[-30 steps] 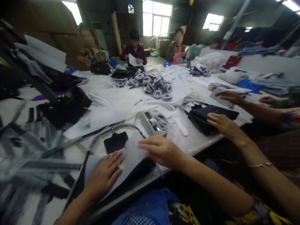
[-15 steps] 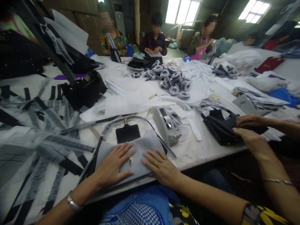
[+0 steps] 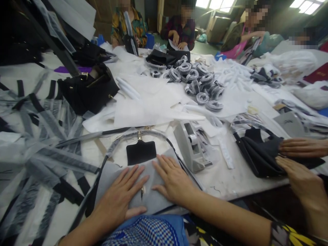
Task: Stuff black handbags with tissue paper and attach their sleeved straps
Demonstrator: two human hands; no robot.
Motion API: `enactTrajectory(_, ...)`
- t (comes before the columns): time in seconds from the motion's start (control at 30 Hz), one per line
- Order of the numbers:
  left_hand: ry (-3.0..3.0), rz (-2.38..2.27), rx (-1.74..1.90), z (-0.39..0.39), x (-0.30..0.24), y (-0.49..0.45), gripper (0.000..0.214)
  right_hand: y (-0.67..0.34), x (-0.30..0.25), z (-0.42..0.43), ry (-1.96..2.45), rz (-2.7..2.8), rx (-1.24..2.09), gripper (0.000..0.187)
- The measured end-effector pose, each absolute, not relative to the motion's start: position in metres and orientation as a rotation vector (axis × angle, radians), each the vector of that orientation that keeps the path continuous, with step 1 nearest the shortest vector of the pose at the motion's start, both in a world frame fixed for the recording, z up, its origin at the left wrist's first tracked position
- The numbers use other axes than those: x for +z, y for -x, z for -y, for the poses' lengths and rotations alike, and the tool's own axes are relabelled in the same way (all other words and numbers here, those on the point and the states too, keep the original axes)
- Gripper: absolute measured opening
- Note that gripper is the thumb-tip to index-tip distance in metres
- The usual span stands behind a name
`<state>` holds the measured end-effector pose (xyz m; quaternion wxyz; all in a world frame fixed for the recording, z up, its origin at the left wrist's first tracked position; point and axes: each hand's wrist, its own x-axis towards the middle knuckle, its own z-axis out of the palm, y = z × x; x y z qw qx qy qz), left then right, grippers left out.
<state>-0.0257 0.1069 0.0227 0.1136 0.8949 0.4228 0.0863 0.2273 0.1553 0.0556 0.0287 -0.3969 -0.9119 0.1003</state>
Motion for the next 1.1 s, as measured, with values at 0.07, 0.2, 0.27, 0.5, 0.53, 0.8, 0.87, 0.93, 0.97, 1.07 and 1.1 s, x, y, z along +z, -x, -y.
enactTrajectory(0.07, -2.641, -1.316, 0.312, -0.105, 0.021, 0.027, 0.087, -0.228, 0.057, -0.160, 1.298, 2.812, 0.377, 0.081)
enactTrajectory(0.2, -2.707, -1.397, 0.318, -0.102, 0.015, 0.031, 0.097, -0.223, 0.067, -0.174, 1.345, 2.808, 0.455, 0.091)
enactTrajectory(0.27, -2.738, -1.378, 0.298, -0.102, 0.011, 0.033, 0.095, -0.219, 0.070, -0.183, 1.323, 2.809, 0.483, 0.087)
enactTrajectory(0.5, -2.690, -1.309, 0.317, -0.115, 0.022, 0.043, 0.066, -0.220, 0.080, -0.203, 1.103, 2.853, 0.639, 0.072)
enactTrajectory(0.53, -2.669, -1.275, 0.340, -0.120, 0.028, 0.046, 0.062, -0.220, 0.081, -0.205, 1.083, 2.853, 0.641, 0.067)
enactTrajectory(0.8, -2.589, -1.504, 0.436, -0.151, 0.055, 0.054, 0.037, -0.205, 0.072, -0.213, 1.086, 2.810, 0.500, 0.027)
enactTrajectory(0.87, -2.528, -1.506, 0.416, -0.152, 0.057, 0.057, 0.040, -0.206, 0.076, -0.216, 1.052, 2.815, 0.537, 0.025)
enactTrajectory(0.93, -2.474, -1.461, 0.451, -0.152, 0.060, 0.061, 0.043, -0.211, 0.083, -0.217, 1.006, 2.812, 0.595, 0.026)
enactTrajectory(0.97, -2.454, -1.442, 0.480, -0.152, 0.061, 0.062, 0.044, -0.213, 0.086, -0.217, 0.978, 2.805, 0.638, 0.028)
enactTrajectory(1.07, -2.448, -1.467, 0.463, -0.152, 0.057, 0.062, 0.041, -0.215, 0.088, -0.217, 1.022, 2.805, 0.749, 0.029)
enactTrajectory(1.1, -2.470, -1.501, 0.416, -0.152, 0.054, 0.060, 0.039, -0.213, 0.085, -0.218, 1.097, 2.836, 0.754, 0.029)
